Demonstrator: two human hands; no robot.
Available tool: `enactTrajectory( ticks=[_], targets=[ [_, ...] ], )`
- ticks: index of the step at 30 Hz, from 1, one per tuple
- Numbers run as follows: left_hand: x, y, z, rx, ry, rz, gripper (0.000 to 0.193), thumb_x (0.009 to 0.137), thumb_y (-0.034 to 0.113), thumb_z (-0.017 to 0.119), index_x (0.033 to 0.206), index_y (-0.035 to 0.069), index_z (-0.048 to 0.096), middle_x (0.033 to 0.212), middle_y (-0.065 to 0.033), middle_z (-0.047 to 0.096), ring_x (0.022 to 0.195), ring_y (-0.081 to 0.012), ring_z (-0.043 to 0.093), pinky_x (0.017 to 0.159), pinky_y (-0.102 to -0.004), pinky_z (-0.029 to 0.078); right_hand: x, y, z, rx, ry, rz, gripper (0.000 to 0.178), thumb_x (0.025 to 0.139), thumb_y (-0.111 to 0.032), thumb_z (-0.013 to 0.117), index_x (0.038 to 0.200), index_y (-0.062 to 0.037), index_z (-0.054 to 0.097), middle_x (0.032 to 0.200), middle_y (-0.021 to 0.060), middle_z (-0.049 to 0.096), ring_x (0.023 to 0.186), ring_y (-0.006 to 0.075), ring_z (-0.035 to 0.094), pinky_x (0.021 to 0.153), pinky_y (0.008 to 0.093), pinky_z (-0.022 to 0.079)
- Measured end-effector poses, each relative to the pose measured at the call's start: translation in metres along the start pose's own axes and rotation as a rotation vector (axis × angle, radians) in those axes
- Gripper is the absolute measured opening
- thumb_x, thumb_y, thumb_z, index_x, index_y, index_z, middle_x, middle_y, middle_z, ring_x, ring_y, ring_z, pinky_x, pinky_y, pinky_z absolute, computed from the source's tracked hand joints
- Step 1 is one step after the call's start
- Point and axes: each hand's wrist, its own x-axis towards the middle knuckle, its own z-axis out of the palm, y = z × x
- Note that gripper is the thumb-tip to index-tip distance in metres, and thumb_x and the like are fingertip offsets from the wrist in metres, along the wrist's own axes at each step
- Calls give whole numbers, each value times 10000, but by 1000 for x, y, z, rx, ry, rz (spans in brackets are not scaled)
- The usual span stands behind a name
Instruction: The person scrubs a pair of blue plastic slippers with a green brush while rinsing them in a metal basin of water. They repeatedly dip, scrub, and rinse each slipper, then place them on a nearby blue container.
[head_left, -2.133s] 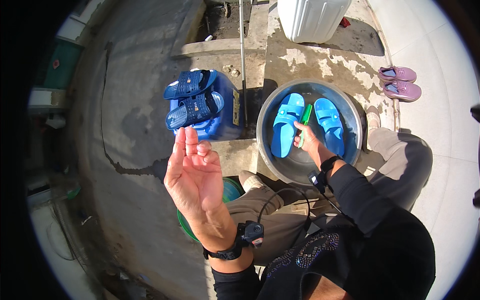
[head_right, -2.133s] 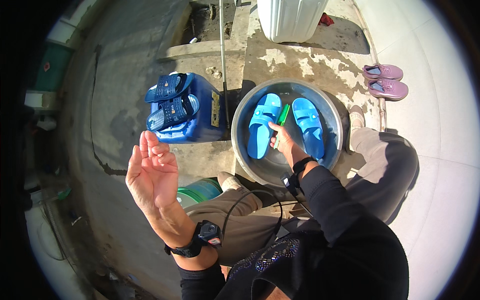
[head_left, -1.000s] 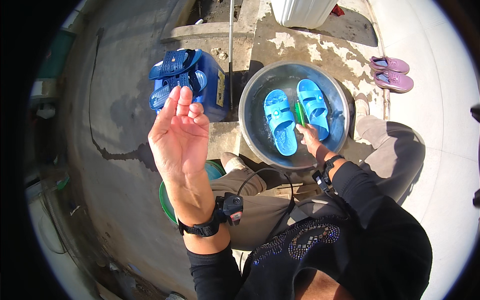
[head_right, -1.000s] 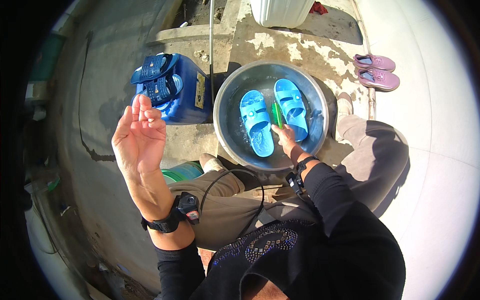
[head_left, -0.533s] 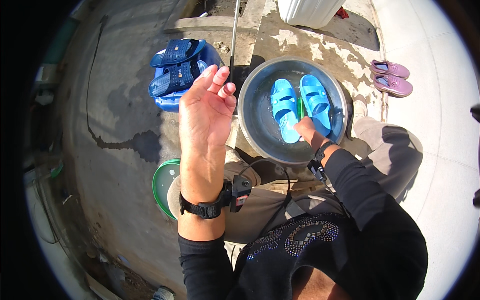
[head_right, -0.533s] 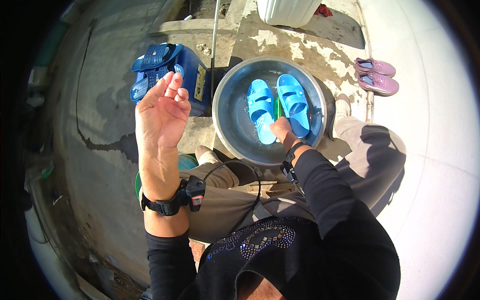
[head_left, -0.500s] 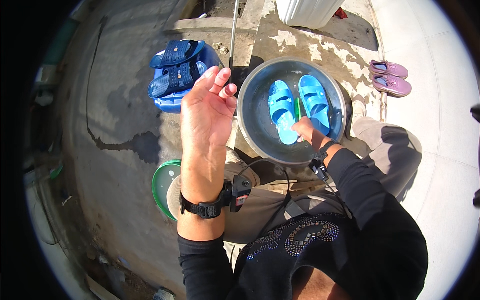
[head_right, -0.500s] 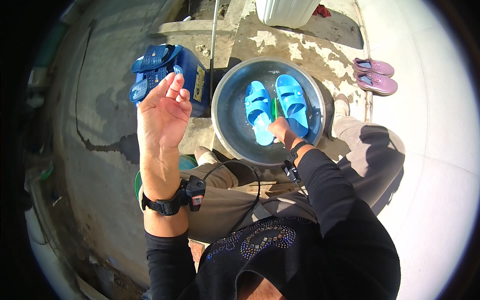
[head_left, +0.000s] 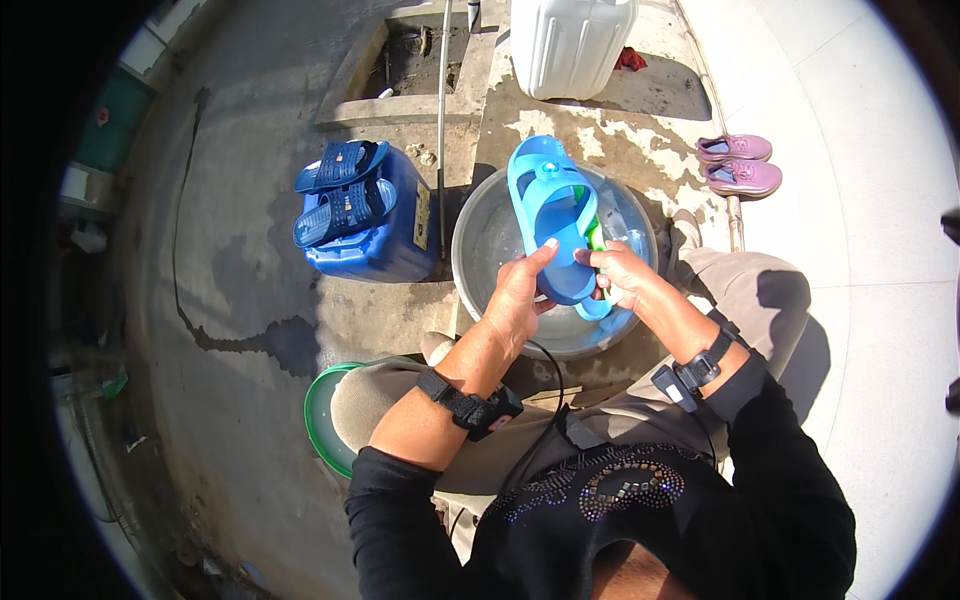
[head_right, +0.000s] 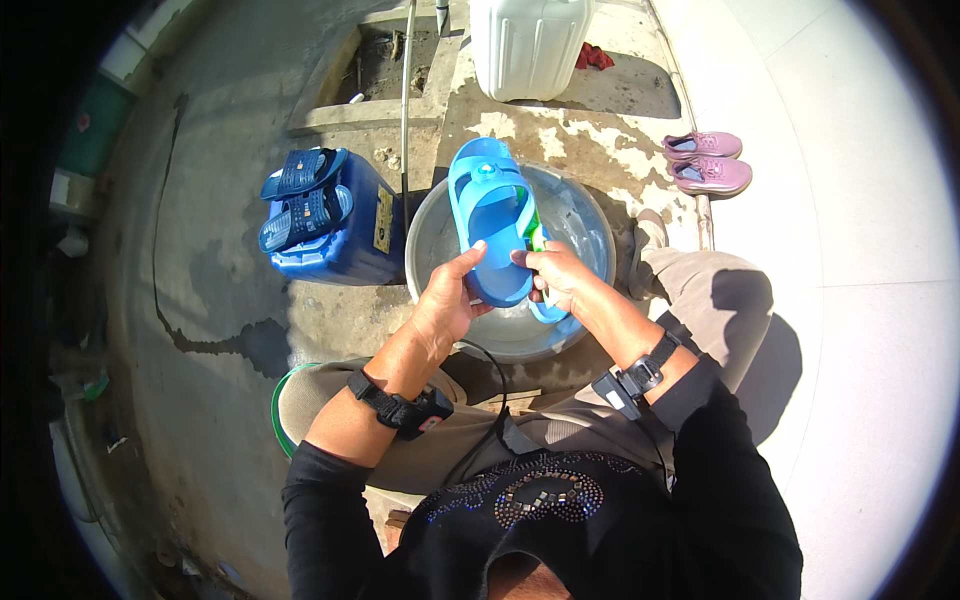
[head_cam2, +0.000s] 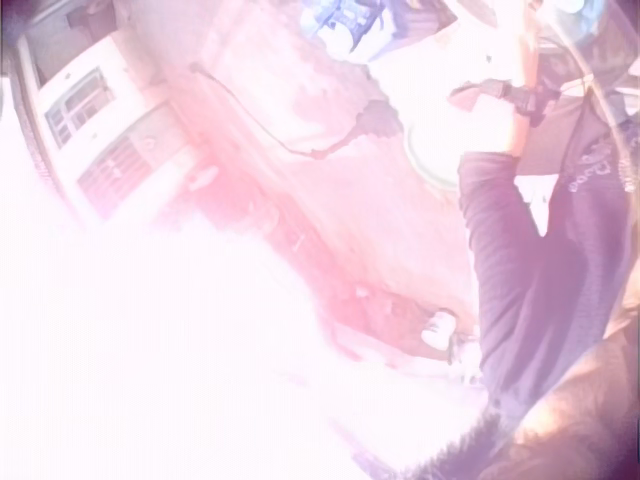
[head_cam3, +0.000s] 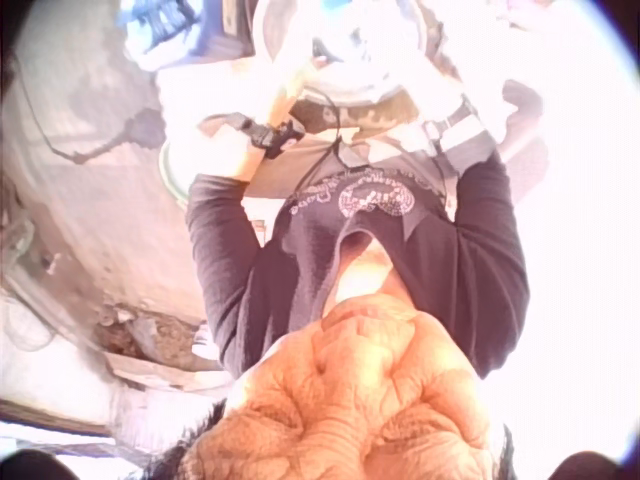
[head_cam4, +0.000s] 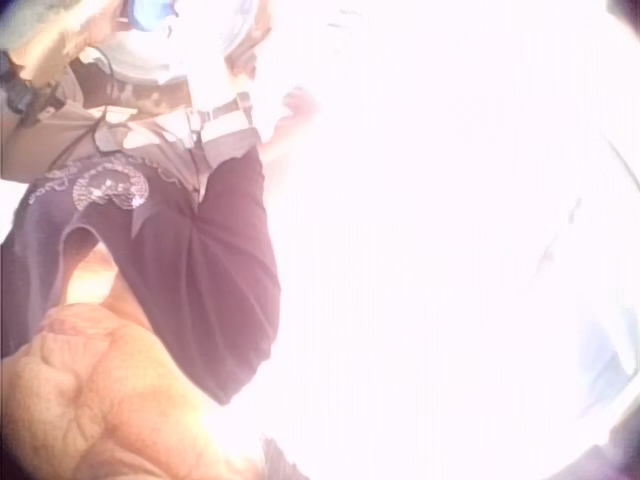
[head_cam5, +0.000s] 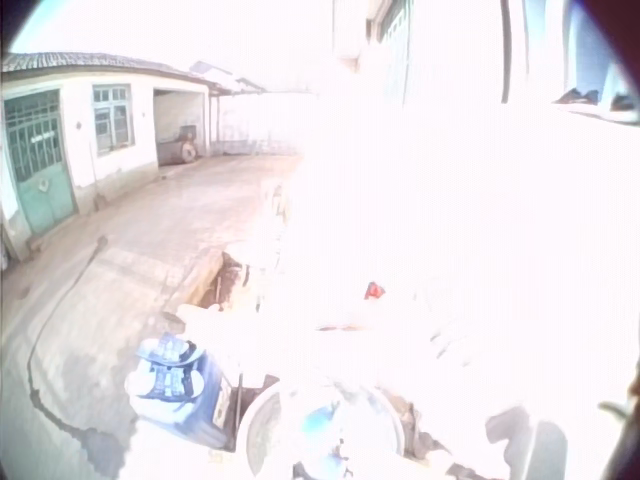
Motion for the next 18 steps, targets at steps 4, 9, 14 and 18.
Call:
enactTrajectory(
  ticks=[4,9,14,18],
  targets=[
    [4,-8,6,74,-38,155,420,790,66,635,1173,-43,502,1074,-168,608,951,-278,625,790,-408,521,-19,-7,-4,19,22,-119,208,917,-210,593,1049,-62,529,769,1,490,521,65,400,432,246,356],
    [14,5,1,107,57,238,355,781,-7,604,1128,-26,530,1050,-144,624,909,-263,651,757,-407,562,-26,-10,-32,-319,280,-469,537,922,-113,517,1431,-38,362,924,45,496,652,86,442,506,237,370],
    [31,6,-6,162,131,322,345,762,-24,594,1102,-37,539,999,-136,634,879,-250,655,743,-394,560,-52,20,-22,-620,202,-974,454,804,-53,643,1253,-45,581,1007,134,566,904,247,597,798,320,465],
    [35,-12,-3,372,168,507,337,744,-43,581,1076,-60,531,922,-116,634,795,-197,636,689,-316,524,-33,19,10,-746,242,-856,428,814,-102,648,1237,-64,596,902,166,580,832,313,602,772,358,477]
  ],
)
